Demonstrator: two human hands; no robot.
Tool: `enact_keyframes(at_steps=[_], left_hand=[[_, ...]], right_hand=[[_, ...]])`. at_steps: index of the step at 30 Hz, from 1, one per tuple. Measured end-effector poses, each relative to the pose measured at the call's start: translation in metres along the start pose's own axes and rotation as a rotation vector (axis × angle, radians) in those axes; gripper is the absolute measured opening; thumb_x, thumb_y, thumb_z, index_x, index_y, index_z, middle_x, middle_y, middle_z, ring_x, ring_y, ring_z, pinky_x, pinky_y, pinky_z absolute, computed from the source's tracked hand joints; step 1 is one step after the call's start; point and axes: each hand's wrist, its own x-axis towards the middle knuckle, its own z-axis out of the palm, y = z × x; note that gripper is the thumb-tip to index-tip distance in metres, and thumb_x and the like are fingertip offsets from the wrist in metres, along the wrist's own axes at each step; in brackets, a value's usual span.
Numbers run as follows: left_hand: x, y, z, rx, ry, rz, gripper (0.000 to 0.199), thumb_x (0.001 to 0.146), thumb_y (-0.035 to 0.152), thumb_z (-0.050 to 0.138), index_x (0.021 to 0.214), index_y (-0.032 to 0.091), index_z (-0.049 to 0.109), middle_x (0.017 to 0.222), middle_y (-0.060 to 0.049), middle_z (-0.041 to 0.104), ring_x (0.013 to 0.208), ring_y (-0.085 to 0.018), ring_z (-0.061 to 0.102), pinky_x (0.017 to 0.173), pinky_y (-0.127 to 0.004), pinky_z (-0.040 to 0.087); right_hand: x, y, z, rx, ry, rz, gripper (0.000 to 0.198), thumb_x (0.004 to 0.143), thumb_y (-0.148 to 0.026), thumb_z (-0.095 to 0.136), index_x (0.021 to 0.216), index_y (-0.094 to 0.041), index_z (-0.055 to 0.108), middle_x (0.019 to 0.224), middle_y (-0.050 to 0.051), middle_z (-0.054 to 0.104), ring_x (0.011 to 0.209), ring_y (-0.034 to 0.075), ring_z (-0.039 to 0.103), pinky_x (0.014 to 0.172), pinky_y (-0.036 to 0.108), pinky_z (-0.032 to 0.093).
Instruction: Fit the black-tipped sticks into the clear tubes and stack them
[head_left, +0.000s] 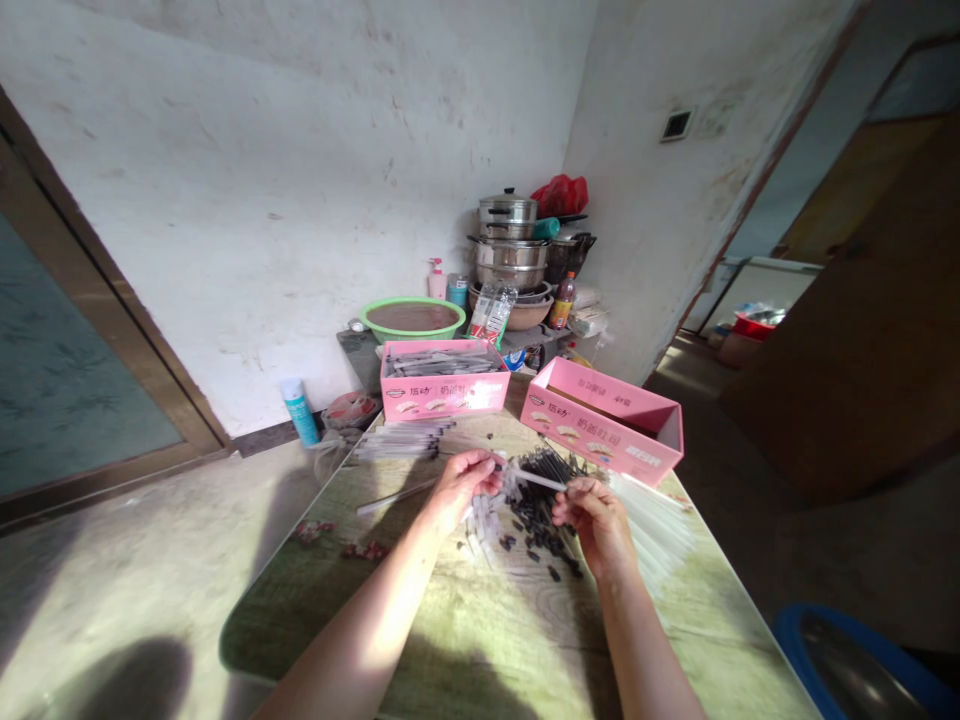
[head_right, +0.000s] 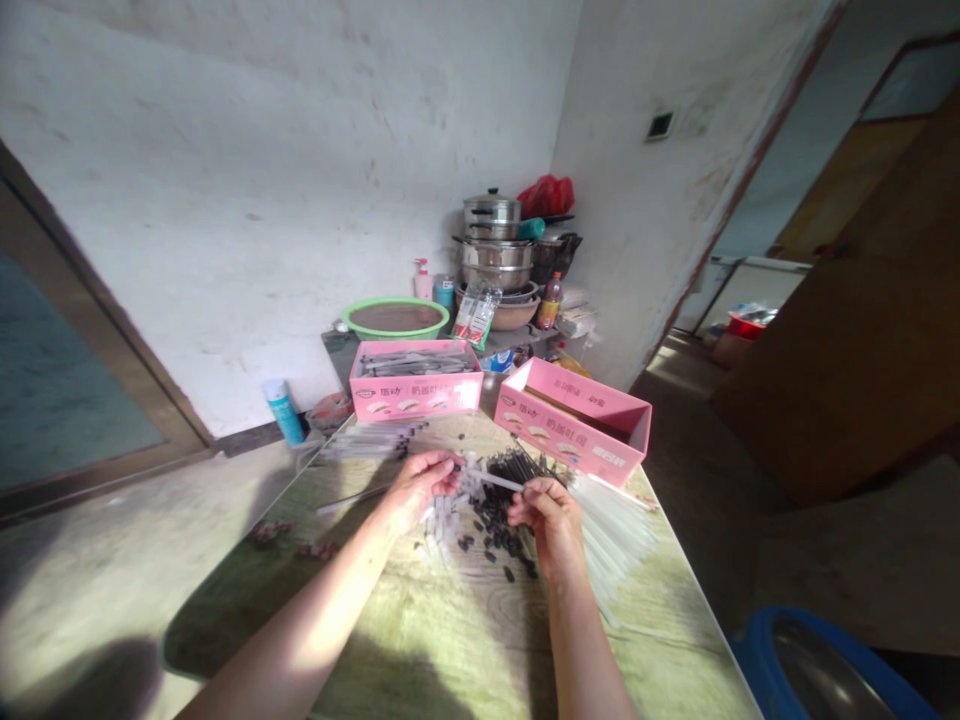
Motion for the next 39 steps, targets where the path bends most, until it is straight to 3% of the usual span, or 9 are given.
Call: enact_keyframes(at_steps=[15,24,39], left_hand=[[-0.0027,0.0002,0.0056,0.064,-0.025,0.024,0.032,0.075,0.044,0.085,0.091,0.017,0.078,0.07,-0.002,0.071,0.064,-0.014,0.065,0.062,-0.024,0.053],[-0.0006,-0.0001,0.0069,0.053,0.024,0.019,0.039,0.068,0.045,0.089,0.085,0.015,0.072,0.069,-0.001,0.07,0.061,-0.014,0.065,0.058,-0.024,0.053],[-0.0006,-0.003,0.0071,0.117,0.028,0.039,0.035,0.071,0.045,0.086,0.084,0.016,0.072,0.067,-0.001,0.067,0.058,-0.014,0.062,0.057,-0.024,0.049]], right_hand=[[-0.0003,0.0004,0.0022,-0.03,-0.003,-0.01,0.027,0.055,-0.027,0.089,0.069,-0.02,0.068,0.061,0.004,0.073,0.045,0.018,0.066,0.045,0.028,0.057],[0.0006,0.0023,0.0018,-0.044,0.004,-0.018,0.027,0.056,-0.028,0.089,0.07,-0.019,0.068,0.061,0.004,0.073,0.045,0.018,0.066,0.046,0.028,0.057],[-0.0006,0.0025,0.0012,-0.044,-0.009,-0.014,0.028,0.059,-0.028,0.09,0.071,-0.019,0.067,0.061,0.004,0.073,0.046,0.018,0.067,0.046,0.028,0.057]])
